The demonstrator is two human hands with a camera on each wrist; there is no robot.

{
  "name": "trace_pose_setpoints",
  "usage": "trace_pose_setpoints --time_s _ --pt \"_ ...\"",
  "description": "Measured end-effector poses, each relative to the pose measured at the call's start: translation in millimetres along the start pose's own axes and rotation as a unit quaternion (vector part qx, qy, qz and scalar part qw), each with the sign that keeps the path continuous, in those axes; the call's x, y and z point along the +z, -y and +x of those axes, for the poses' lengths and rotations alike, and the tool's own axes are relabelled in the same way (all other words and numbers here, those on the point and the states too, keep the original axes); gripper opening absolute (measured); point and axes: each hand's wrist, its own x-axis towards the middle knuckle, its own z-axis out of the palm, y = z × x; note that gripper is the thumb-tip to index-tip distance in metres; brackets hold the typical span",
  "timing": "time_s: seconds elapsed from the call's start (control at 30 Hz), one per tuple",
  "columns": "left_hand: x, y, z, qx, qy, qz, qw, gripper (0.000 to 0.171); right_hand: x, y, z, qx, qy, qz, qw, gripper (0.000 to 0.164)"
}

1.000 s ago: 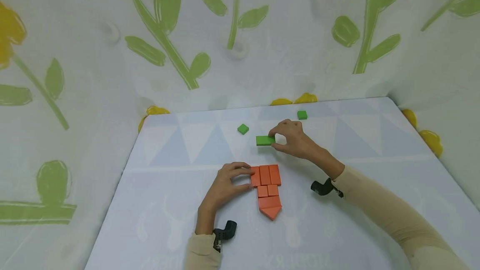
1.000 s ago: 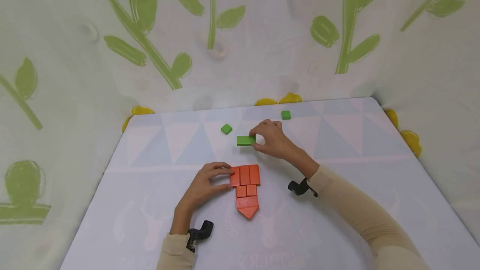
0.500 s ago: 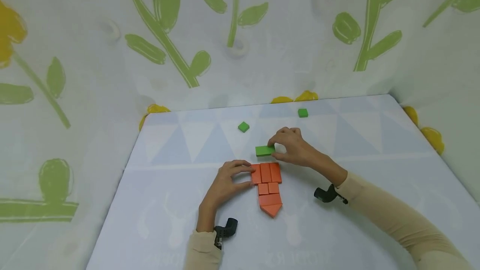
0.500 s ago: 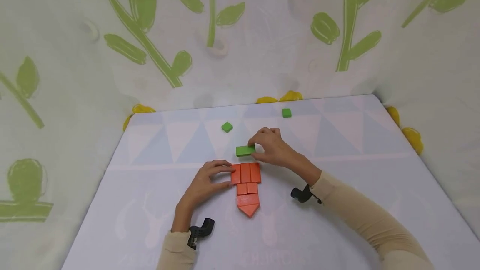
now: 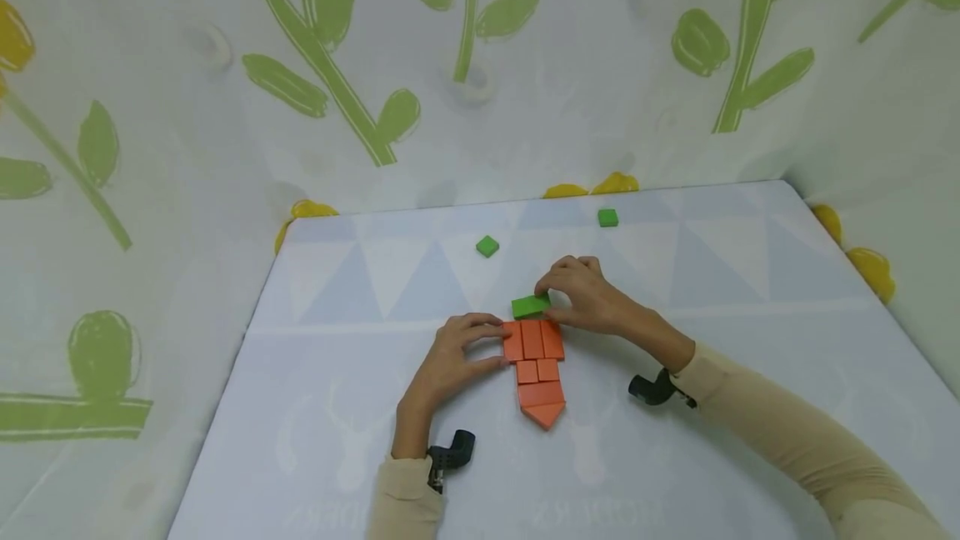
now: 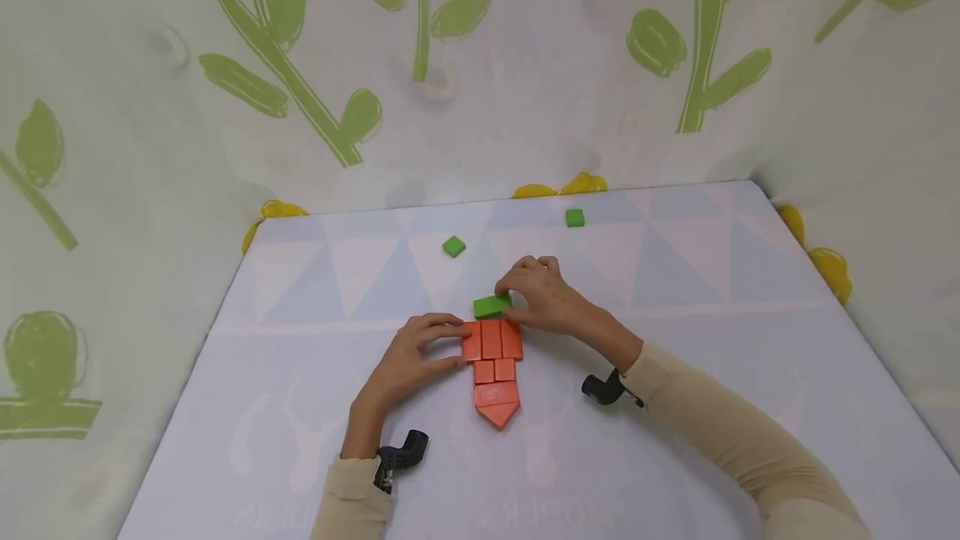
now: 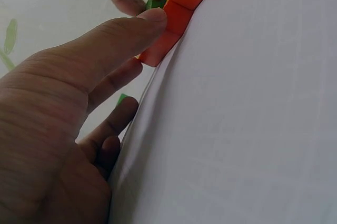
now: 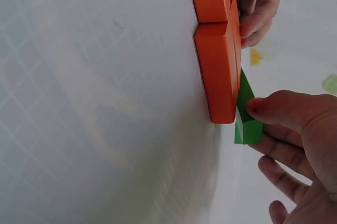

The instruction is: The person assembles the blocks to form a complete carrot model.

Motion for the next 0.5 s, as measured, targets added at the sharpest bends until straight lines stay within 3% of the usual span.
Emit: trace_pose_setpoints --time_s 0.5 --pt "-0.3 -1.4 -0.4 0.001 0.002 0.005 1.0000 0.040 0.9 0.8 1.2 0.011 0.026 0.012 1.000 0.023"
